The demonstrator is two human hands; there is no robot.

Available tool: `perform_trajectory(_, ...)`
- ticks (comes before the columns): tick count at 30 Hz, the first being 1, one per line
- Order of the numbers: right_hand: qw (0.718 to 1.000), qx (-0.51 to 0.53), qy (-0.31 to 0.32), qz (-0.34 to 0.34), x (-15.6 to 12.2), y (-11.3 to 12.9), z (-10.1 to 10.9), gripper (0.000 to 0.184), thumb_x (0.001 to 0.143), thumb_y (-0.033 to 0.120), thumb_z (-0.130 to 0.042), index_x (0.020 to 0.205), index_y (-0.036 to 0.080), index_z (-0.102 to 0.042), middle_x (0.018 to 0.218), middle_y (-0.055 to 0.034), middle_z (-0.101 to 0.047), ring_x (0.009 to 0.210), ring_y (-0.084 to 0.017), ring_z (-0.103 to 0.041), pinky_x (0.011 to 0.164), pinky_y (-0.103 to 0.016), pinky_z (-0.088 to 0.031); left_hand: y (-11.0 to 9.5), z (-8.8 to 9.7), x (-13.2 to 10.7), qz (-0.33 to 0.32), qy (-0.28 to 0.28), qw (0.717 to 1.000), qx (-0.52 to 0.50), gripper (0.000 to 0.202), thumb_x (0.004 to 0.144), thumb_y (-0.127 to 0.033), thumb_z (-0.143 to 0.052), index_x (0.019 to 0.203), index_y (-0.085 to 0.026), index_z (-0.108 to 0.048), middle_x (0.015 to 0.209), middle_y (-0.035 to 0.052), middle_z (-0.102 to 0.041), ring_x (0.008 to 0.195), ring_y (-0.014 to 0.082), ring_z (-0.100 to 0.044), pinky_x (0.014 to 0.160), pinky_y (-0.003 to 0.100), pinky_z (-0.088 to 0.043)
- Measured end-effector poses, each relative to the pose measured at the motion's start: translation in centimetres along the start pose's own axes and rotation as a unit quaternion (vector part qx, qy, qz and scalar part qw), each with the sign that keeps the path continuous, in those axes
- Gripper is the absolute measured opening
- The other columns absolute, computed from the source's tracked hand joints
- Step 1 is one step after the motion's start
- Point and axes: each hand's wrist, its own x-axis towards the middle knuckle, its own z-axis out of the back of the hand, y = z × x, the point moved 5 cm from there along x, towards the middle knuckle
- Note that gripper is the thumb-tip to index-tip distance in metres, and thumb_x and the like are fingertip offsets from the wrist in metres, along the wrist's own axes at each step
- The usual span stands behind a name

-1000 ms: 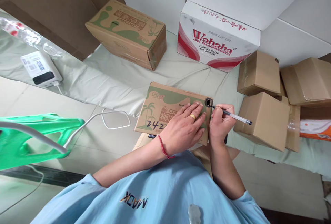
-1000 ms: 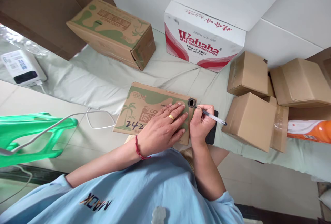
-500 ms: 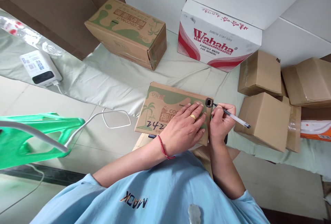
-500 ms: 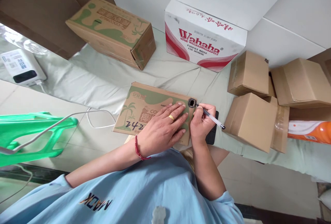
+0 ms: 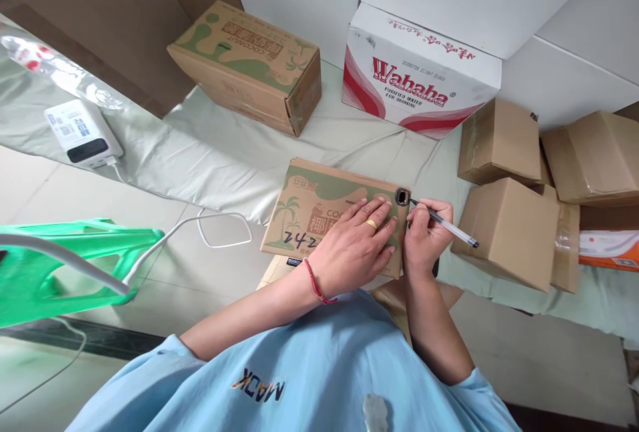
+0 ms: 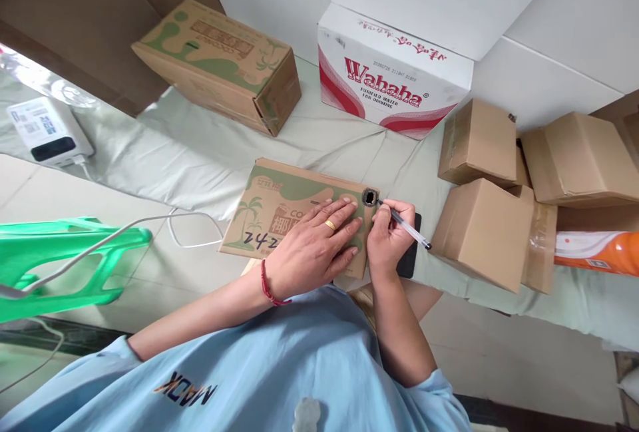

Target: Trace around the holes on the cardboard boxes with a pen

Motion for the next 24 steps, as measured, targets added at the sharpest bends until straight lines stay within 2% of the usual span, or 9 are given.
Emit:
perform_trajectory(5,1.0,0.006,0.003,0.003,0.1,0.2,0.1,0.004,0.087,0.026,-0.058,0.087,0.024,-0.061,0.063,0.0073,-0.055,0.057,-0.013,-0.053,0.059,-0.027,-0.043,0.0,0.1,0.0,-0.004,-0.008,1.0,0.003,0.043,0.11,-0.034,-0.053,0.14,-0.009,-0.07,0.157,0.0204,-0.063,0.153,0.0358,-0.056,0.128,0.053,-0.047)
perform_trajectory(13,0.998,0.018,0.044,0.031,1.2,0.2,-1.1,0.006,0.093,0.028,-0.061,0.094,0.022,-0.064,0.069,0.0063,-0.063,0.062,-0.013,-0.061,0.066,-0.027,-0.049,0.0,0.2,0.0,-0.007,-0.016,1.0,0.009,0.044,0.109,-0.035,-0.053,0.14,-0.009,-0.069,0.156,0.0202,-0.064,0.152,0.0354,-0.057,0.128,0.052,-0.047)
perform_trajectory(24,0.995,-0.004,0.095,0.038,1.0,0.4,-1.7,0.011,0.097,0.033,-0.06,0.096,0.023,-0.062,0.069,0.0071,-0.06,0.059,-0.012,-0.058,0.061,-0.025,-0.048,0.0,0.1,-0.1,-0.004,-0.006,1.0,-0.007,0.045,0.109,-0.034,-0.055,0.143,-0.007,-0.068,0.158,0.0214,-0.063,0.153,0.0368,-0.055,0.13,0.054,-0.045)
